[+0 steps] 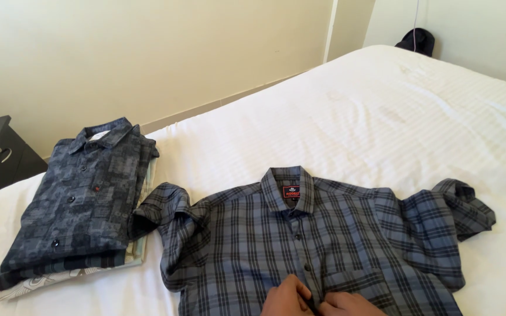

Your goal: The person buttons a plaid shirt laid flat on a bed, starting from the collar and working downward. The hands align the placket and fasten each button in sequence, smoothing the fabric as needed.

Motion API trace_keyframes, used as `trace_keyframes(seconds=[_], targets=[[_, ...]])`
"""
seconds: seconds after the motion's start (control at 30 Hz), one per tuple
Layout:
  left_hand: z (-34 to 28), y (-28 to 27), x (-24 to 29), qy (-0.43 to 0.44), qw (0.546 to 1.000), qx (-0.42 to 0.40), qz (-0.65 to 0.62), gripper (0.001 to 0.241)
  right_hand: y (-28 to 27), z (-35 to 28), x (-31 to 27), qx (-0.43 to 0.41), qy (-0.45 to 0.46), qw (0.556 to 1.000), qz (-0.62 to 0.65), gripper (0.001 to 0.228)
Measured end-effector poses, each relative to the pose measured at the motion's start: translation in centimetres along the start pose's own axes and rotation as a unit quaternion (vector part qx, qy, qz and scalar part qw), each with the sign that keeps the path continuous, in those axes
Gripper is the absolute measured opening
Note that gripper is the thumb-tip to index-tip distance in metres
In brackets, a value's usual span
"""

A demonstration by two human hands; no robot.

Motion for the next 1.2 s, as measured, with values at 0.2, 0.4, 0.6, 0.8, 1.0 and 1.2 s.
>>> trace_keyframes(seconds=[0.2, 0.4, 0.6, 0.8, 1.0, 1.2], targets=[[-1.1, -10.2, 3.7, 0.024, 0.983, 0.149, 0.104, 0.013, -17.4, 7.6, -3.9, -0.129, 0.453, 0.862, 0.188, 0.035], [9.0, -20.7, 1.5, 0.206, 0.869, 0.426, 0.142, 0.054, -24.7, 14.6, 1.4, 0.307, 0.232, 0.900, -0.206, 0.038], [10.4, -26.0, 1.8, 0.116, 0.921, 0.318, 0.194, 0.043, -29.1, 17.3, 5.2, 0.139, 0.428, 0.876, -0.171, 0.022], [10.4, -28.4, 8.0, 0.177, 0.871, 0.451, 0.084, 0.031, -30.8, 21.5, 6.0, 0.257, 0.431, 0.856, -0.123, 0.018], [10.8, -21.9, 9.1, 0.313, 0.806, 0.462, 0.198, 0.078, -27.8, 22.8, -5.0, 0.371, 0.246, 0.889, -0.108, 0.034], [0.7, -12.4, 7.2, 0.261, 0.901, 0.072, 0.340, 0.079, -17.4, 15.4, -11.9, 0.012, 0.277, 0.950, -0.145, 0.065]])
Point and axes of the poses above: each hand's wrist, its own z-axis towards the middle knuckle, its own y-axis out of the palm, x = y × z, the point moved 1 cm from there along z, towards the middle knuckle, and after that the axes turned 15 degrees about x, right-handed, at the moved point
